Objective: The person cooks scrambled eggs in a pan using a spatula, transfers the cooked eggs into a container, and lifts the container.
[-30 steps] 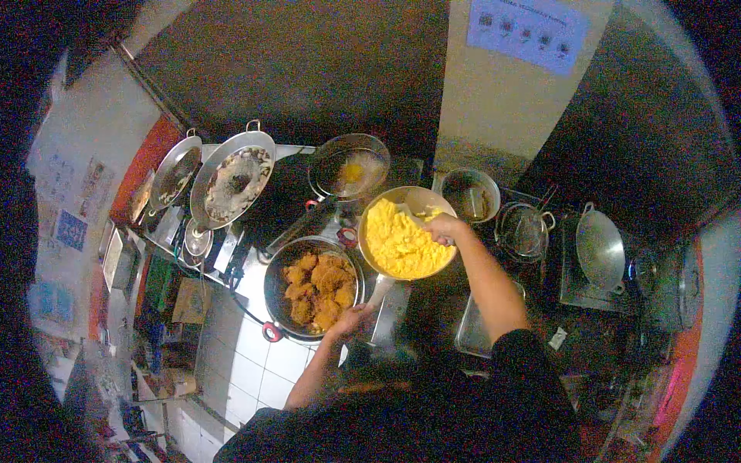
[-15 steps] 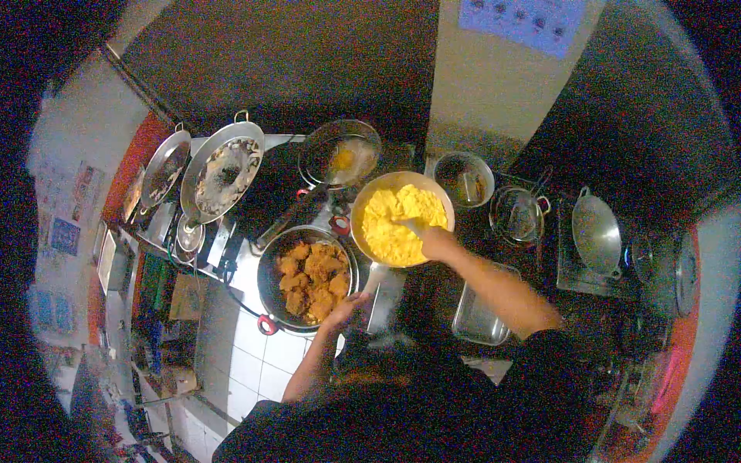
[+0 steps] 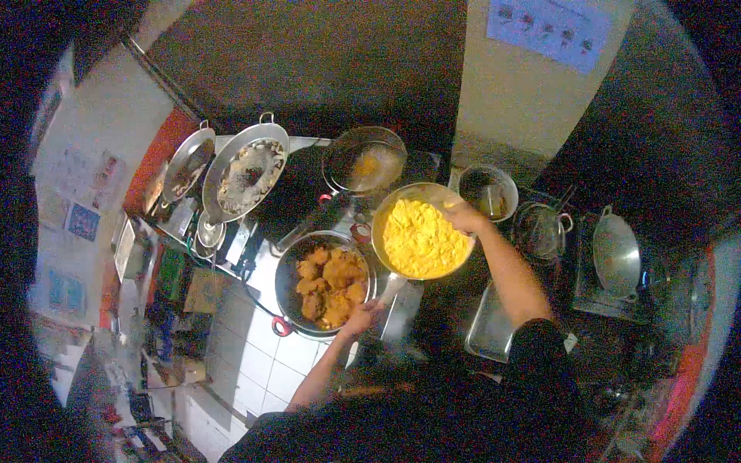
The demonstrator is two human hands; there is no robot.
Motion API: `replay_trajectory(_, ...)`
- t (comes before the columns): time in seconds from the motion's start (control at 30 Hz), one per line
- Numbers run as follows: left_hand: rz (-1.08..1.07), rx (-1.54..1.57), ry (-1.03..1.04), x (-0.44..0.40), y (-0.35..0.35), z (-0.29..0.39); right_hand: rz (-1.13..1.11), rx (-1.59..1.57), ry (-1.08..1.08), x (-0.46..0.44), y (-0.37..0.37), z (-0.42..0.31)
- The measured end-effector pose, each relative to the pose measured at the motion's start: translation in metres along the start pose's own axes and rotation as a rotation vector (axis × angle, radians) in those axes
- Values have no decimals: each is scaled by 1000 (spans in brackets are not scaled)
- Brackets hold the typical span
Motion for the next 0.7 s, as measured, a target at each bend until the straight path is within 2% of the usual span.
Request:
replay_trajectory(0.07,63,-75,63,-2,-5,0,-46,-139,44,-27,16,13)
replay_trajectory(0.1,62,-23,15,6,3,13,-136,21,-107,-52,28,17)
replay_trajectory(0.17,69,-69,19,3,-1,10,-297,398,-365,-43,31,-18)
replay_trajectory(0.2,72,-105,33,1,-1,8,-296,387,-359,-36,27,-29)
replay_trajectory(0.3,-9,3,-28,-2,0,-2,-606,443,-40,-2,32,-42)
replay_trajectory(0.33,-15,-1,-32,-2,2,-2,-604,437,-36,6,30,-40)
replay_trajectory(0.43,82,-91,1,1,1,5,-503,755,-436,33,26,-65)
replay_trajectory(0.53,60,85,-70,5,4,5,-511,862,-337,56,-1,-72)
replay_trajectory(0.67,66,-60,-56,1,-4,1,-312,735,-158,79,-24,-52)
replay_trajectory(0.7,38,-127,-104,6,0,17,-268,671,-164,89,-23,-49)
Point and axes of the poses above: each hand's wrist, its own x-axis away from the middle knuckle, its own y-axis out of the palm, z = x × y, the point moved 7 cm from there along -x, towards the middle knuckle, and after that the axes turned 8 degrees about -z, right-handed, at the moved point
